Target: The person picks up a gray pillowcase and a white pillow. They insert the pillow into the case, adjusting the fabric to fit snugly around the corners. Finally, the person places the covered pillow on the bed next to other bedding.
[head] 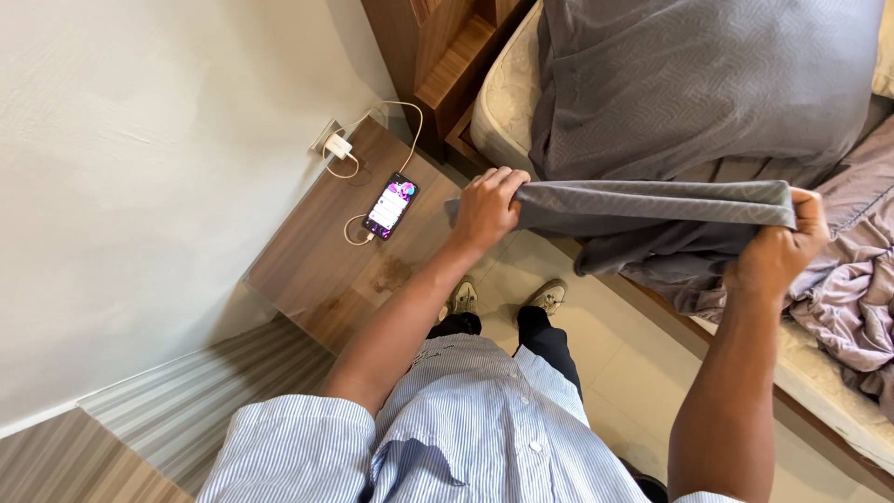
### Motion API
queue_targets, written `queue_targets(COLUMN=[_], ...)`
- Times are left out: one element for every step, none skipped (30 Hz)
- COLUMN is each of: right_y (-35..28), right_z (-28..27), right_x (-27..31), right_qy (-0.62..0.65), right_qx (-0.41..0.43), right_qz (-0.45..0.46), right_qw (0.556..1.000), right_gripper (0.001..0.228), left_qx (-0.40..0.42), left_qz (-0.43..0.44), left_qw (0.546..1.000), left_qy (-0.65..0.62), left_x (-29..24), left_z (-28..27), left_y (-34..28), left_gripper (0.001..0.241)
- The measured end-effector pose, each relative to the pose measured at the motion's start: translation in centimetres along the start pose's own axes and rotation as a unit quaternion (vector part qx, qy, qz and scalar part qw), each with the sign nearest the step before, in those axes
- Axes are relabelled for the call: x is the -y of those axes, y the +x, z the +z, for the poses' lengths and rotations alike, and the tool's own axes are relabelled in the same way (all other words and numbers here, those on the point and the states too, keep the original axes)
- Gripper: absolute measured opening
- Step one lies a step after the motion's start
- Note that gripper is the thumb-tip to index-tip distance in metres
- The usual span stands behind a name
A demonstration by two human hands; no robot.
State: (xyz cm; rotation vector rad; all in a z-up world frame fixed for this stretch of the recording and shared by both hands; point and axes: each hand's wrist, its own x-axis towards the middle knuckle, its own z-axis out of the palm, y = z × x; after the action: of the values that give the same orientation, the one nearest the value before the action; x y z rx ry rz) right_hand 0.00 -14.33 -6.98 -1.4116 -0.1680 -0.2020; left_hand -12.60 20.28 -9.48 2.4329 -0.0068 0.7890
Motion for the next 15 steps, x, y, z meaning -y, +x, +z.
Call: queue_targets(right_y=[-0.1,-0.2,-0.4,-0.5,-0.6,-0.7,-1.0,-1.2,-1.5,-1.4,-1.3,-1.3,-1.6,-1.8,-1.9], right_z=[-0.5,-1.1,-1.7,-2.4,-3.2,-3.8,-3.6,-3.3,-3.1,-4.3,-5.5,-6.9,-7.8,-8.6,-9.5], right_x=[0.0,0.1,0.1,0.1,0.1,0.1,0.8,1.5,2.2,1.0,-0.3,-1.4,-1.8,-2.3,-2.8], right_qy=[0.0,-0.045,-0.091,-0.091,-0.194,-0.293,-0.293,-0.27,-0.245,-0.245,-0.217,-0.19,-0.19,-0.238,-0.285], right_qx=[0.0,0.016,0.033,0.03,0.071,0.112,0.111,0.083,0.055,0.054,0.048,0.039,0.036,0.04,0.045], right_qz=[0.0,-0.007,-0.015,-0.016,-0.038,-0.06,-0.06,-0.033,-0.006,-0.005,-0.017,-0.029,-0.028,-0.053,-0.077], right_qw=[1.0,0.999,0.995,0.995,0.978,0.948,0.948,0.959,0.968,0.968,0.975,0.981,0.981,0.969,0.954], right_gripper=[0.011,0.01,0.008,0.008,0.007,0.008,0.008,0.01,0.012,0.012,0.012,0.013,0.013,0.014,0.016], left_qx=[0.0,0.011,0.021,0.023,0.01,-0.003,-0.001,-0.003,-0.004,-0.003,0.049,0.101,0.103,0.101,0.097], left_qz=[0.0,-0.057,-0.114,-0.113,-0.145,-0.177,-0.176,-0.171,-0.166,-0.166,-0.099,-0.03,-0.029,0.029,0.087], left_qw=[1.0,0.997,0.988,0.988,0.982,0.974,0.974,0.974,0.974,0.974,0.983,0.984,0.984,0.988,0.988], left_qy=[0.0,-0.052,-0.104,-0.105,-0.123,-0.14,-0.141,-0.148,-0.154,-0.154,-0.148,-0.143,-0.144,-0.113,-0.081], left_x=[0.2,0.3,0.5,0.8,1.0,1.4,0.8,0.3,-0.3,-0.7,-1.2,-1.8,-0.6,0.7,1.9], left_z=[0.4,0.8,1.2,1.7,2.2,2.7,2.3,1.8,1.4,0.5,-0.3,-1.0,-0.2,0.7,1.6], left_y=[-0.3,-0.7,-1.0,-1.5,-1.9,-2.4,-2.2,-2.1,-2.0,-1.5,-0.9,-0.3,-0.6,-0.7,-0.8], left_gripper=[0.021,0.014,0.01,0.01,0.007,0.003,0.003,0.003,0.004,0.004,0.01,0.02,0.02,0.019,0.019])
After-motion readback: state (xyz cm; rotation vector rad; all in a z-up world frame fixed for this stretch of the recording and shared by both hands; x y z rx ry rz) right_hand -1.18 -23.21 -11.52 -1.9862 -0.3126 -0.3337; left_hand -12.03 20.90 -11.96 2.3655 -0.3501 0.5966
